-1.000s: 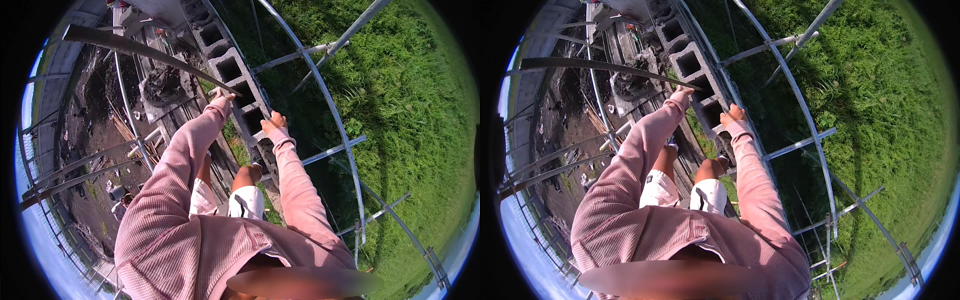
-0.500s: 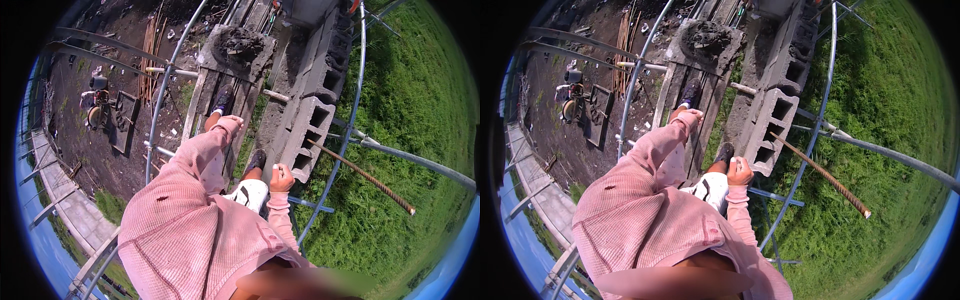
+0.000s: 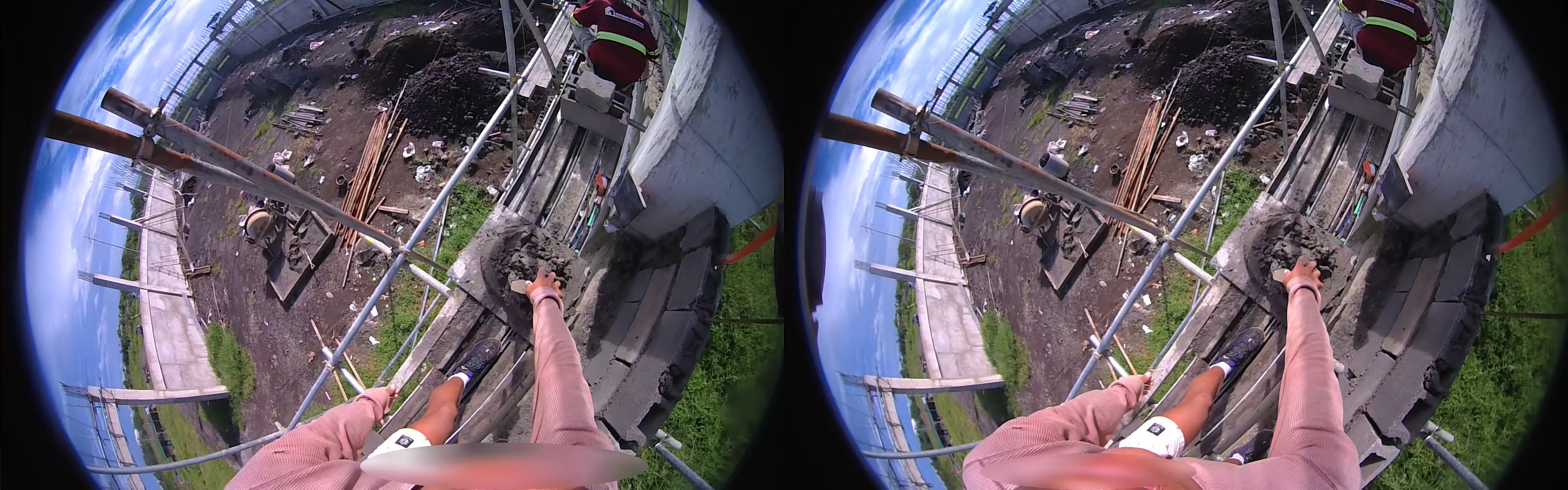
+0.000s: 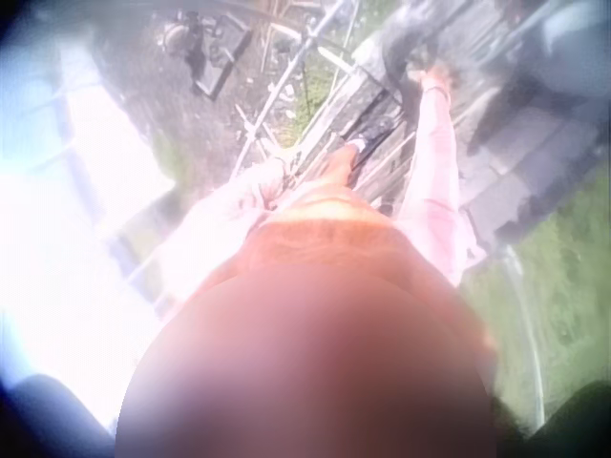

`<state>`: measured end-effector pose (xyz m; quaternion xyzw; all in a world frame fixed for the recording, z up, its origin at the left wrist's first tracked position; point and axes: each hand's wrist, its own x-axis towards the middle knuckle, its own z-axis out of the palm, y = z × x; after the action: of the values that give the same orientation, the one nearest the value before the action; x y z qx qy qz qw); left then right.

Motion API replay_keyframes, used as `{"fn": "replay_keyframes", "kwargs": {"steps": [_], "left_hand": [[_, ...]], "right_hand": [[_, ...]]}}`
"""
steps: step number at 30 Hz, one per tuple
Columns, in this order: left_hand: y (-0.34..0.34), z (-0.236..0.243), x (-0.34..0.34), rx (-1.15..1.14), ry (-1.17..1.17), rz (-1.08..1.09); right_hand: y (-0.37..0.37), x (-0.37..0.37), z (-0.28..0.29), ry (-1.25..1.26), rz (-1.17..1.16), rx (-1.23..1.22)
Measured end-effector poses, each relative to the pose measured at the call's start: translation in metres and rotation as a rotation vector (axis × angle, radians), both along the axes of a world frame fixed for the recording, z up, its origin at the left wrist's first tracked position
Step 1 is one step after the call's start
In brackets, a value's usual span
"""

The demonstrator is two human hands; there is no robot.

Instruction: The person places hollow concrete blocks onto a wall on scaffolding, aligns them with rebar, and uses a trowel to spread and smooth mortar between the blocks. The person repeatedly scoops mortar, applies it to the joints, and adjusts the blocks to ensure alignment.

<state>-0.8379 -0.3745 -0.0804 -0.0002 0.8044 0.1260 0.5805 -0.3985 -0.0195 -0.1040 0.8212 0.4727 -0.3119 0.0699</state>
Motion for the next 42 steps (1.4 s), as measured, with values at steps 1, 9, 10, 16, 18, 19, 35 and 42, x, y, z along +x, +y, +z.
{"fn": "replay_keyframes", "kwargs": {"steps": [1, 9, 10, 16, 18, 19, 35, 42], "left_hand": [[-0.001, 0.005, -0.014, -0.056, 0.053, 0.009], [0.025, 0.019, 0.021, -0.237, -0.099, 0.002], [0.027, 0.021, 0.035, -0.262, -0.170, -0.005], [0.052, 0.026, 0.106, 0.266, -0.461, 0.040], [0.037, 0.033, 0.116, 0.389, -0.371, -0.048], [0.026, 0.036, 0.122, 0.405, -0.408, -0.035], [0.043, 0.041, 0.025, 0.132, -0.314, -0.197], [0.081, 0.040, -0.007, 0.070, -0.332, -0.241]], "right_hand": [[0.012, 0.005, -0.014, 0.075, 0.058, -0.143], [-0.048, 0.006, -0.020, 0.115, -0.010, -0.230], [-0.077, 0.012, -0.006, 0.135, -0.036, -0.130], [-0.317, 0.024, 0.055, 1.055, -0.776, 0.193], [-0.400, 0.019, 0.071, 1.114, -0.691, 0.136], [-0.437, 0.012, 0.079, 1.095, -0.755, 0.004], [-0.676, 0.016, 0.085, 0.145, -1.126, -0.660], [-0.605, 0.058, 0.110, 0.087, -1.114, -0.550]]}}
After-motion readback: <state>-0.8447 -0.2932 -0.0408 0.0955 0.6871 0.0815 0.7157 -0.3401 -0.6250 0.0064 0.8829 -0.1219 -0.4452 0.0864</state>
